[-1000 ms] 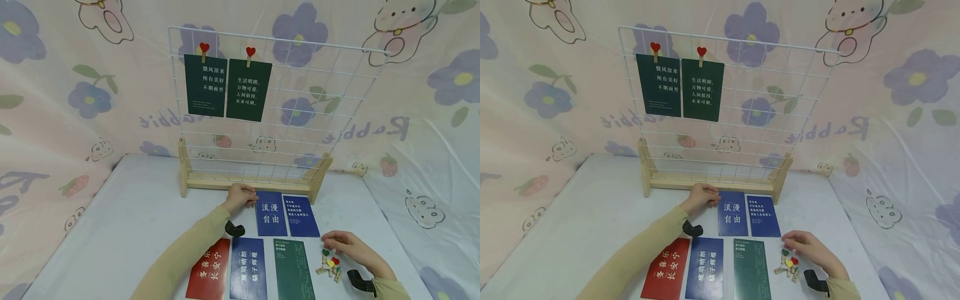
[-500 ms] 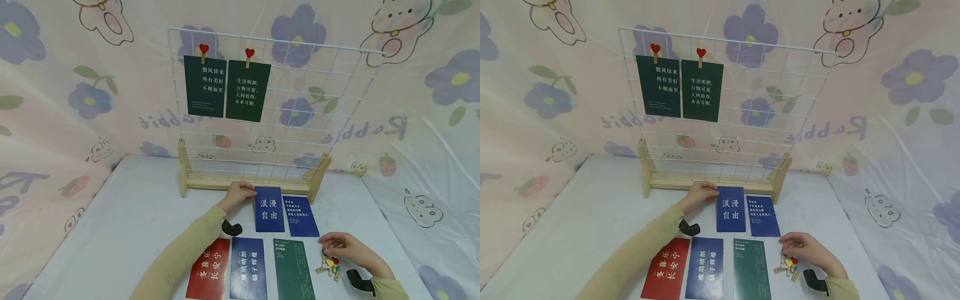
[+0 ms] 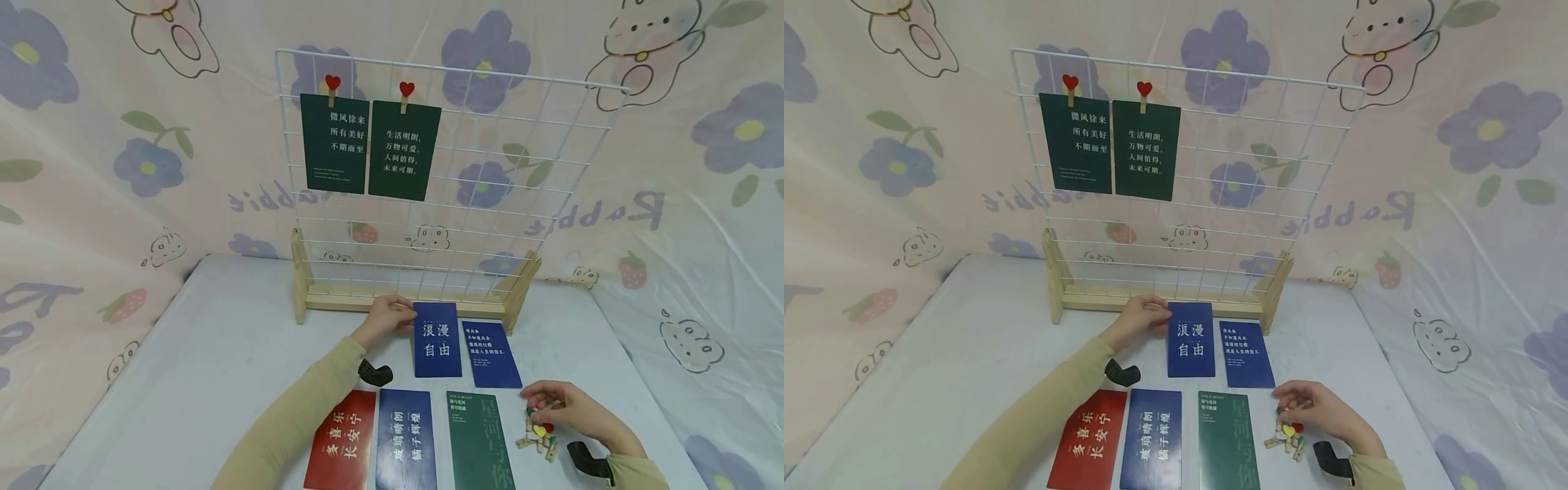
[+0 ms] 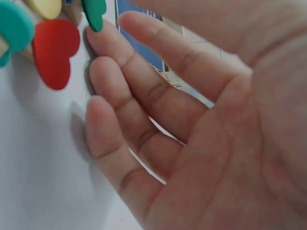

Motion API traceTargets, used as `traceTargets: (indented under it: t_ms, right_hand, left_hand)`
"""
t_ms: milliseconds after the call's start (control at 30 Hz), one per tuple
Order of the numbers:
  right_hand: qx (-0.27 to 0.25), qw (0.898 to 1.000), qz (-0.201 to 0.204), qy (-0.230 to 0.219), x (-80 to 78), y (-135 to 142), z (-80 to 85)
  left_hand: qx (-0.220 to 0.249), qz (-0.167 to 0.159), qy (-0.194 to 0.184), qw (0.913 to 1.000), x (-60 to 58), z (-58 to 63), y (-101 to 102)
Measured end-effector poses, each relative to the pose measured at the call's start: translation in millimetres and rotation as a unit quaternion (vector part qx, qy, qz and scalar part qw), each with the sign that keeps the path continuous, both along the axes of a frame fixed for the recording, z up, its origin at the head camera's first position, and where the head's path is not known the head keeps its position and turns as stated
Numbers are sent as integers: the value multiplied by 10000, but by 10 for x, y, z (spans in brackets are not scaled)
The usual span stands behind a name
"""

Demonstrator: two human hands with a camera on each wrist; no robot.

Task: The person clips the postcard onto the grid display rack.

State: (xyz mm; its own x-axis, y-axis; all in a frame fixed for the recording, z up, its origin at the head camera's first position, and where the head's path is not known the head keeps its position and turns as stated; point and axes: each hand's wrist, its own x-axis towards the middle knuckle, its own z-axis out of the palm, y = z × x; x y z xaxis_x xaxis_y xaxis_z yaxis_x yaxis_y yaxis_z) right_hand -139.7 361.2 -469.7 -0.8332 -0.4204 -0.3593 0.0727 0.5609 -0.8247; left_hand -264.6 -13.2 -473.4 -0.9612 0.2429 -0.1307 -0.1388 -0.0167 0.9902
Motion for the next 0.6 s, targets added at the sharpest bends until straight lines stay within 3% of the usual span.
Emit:
traceTargets:
  t_ms: [133,400,600]
  right_hand:
    - [10,10000,6,22,5,-2,6]
    - [23,9998,105,140,0,21,-15]
    - [54,9998,109,160,-6,28,-38]
  left_hand:
    - [70,-3,46,10000,-10,59,-47]
    - [245,390,-25,9989,-46,168,-135]
    - [329,431,-67,9985,-46,232,-174]
